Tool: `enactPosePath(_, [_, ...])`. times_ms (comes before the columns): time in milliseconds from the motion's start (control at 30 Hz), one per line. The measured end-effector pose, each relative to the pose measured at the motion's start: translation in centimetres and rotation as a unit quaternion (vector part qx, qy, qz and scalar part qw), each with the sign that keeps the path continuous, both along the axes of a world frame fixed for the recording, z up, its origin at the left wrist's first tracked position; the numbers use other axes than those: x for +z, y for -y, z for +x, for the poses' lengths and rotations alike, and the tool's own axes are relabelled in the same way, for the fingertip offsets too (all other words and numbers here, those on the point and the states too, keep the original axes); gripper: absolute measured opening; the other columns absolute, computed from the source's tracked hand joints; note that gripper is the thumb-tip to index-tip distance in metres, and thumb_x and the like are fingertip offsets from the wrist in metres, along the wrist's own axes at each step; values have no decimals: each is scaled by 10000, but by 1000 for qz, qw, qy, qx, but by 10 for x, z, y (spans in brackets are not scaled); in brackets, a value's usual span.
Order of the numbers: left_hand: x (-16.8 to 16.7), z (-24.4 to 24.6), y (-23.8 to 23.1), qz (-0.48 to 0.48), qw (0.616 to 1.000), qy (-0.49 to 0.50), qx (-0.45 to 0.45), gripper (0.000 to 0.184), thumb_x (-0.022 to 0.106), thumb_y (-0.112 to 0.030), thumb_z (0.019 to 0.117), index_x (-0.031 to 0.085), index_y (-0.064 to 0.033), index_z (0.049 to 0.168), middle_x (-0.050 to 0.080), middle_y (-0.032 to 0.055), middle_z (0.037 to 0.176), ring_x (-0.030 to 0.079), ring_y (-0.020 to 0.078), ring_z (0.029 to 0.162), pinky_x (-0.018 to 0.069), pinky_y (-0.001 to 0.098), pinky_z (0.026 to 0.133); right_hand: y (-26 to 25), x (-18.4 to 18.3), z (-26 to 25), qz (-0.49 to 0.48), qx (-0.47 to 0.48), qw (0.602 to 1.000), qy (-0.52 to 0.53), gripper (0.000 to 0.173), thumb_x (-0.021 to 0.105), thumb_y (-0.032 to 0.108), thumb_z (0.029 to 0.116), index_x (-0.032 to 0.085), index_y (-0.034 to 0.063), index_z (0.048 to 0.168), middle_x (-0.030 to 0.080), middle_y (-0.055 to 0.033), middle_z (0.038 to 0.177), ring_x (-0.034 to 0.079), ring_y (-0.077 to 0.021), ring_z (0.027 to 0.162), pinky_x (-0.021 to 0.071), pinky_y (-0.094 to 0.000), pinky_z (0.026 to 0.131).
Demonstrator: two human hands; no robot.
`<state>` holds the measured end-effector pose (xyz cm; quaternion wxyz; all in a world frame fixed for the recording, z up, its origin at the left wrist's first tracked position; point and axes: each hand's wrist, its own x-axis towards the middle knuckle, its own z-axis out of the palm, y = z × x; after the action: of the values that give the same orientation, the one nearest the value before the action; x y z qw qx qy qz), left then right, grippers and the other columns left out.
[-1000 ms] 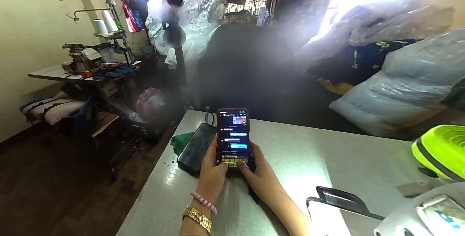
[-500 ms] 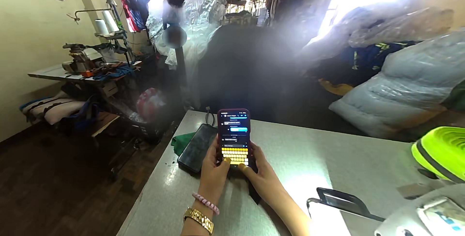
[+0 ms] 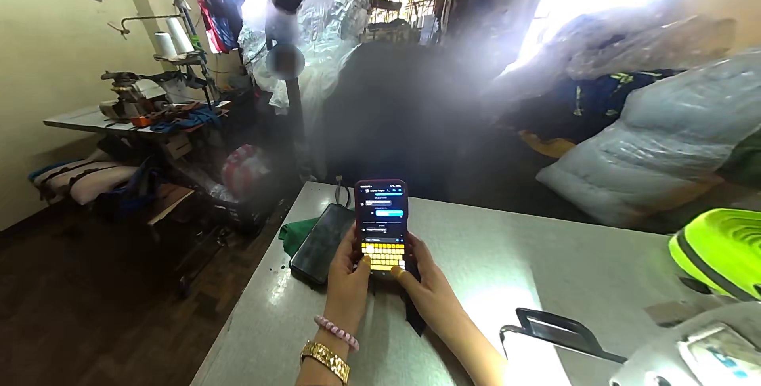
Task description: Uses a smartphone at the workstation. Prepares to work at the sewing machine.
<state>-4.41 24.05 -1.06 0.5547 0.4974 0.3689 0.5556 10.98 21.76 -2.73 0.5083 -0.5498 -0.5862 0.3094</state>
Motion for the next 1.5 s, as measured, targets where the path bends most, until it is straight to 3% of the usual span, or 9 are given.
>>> enactPosePath(167, [2,-1,1,-8,1000,16,-6,567,502,74,955,391,62,1511,604,180,1368,632,138,1190,509,260,1020,0,0,-2,12,-11,1000,3,603,538,208,939,416,31,1503,640,-89,1309,641,-81,1150,534,-259,974])
enactPosePath(500, [0,8,-1,-2,999,8,37,530,588,22,972,436,56,1478,634,174,1310,662,124,1123,540,247,974,0,0,-2,0,-12,1000,5,683,601,220,883,401,45,1512,639,-72,1319,637,-83,1172,535,-272,992])
enactPosePath(733, [4,6,1,-16,999,5,29,517,563,18,964,449,52,1468,631,169,1294,649,131,1124,527,257,979,1,5,-13,-19,-63,996,61,732,672,231,869,390,59,1522,609,-113,1377,617,-174,1235,515,-391,1039])
enactPosePath(933, [4,4,2,-14,1000,18,14,576,536,84,911,426,65,1475,632,170,1288,655,131,1111,535,255,966,3,11,-15,-23,-59,998,21,689,624,253,871,414,60,1499,629,-95,1331,629,-139,1192,531,-356,998])
enactPosePath(1067, [3,4,2,-14,1000,23,10,613,518,115,883,410,67,1485,630,175,1302,658,136,1117,539,260,965,3,14,-21,-32,-81,996,14,663,627,268,858,450,85,1470,648,-72,1299,642,-135,1167,543,-382,973])
enactPosePath(1367, [2,4,2,-20,999,30,4,629,528,103,884,406,48,1498,627,171,1316,659,131,1126,537,259,973,-1,17,-30,-37,-138,988,58,607,657,372,917,491,79,1422,683,-92,1221,668,-202,1123,540,-469,947])
enactPosePath(1433, [3,4,3,-23,999,30,2,630,524,103,887,405,40,1503,623,169,1328,656,135,1134,535,264,978,-1,16,-29,-31,-137,989,46,587,653,358,929,498,66,1415,685,-95,1216,670,-197,1116,544,-451,945])
enactPosePath(1500, [3,4,3,-24,999,31,-1,629,521,111,888,405,40,1502,627,167,1324,662,140,1128,543,267,970,-1,14,-27,-18,-123,992,4,524,581,315,933,516,62,1387,683,-74,1183,670,-138,1073,556,-370,912])
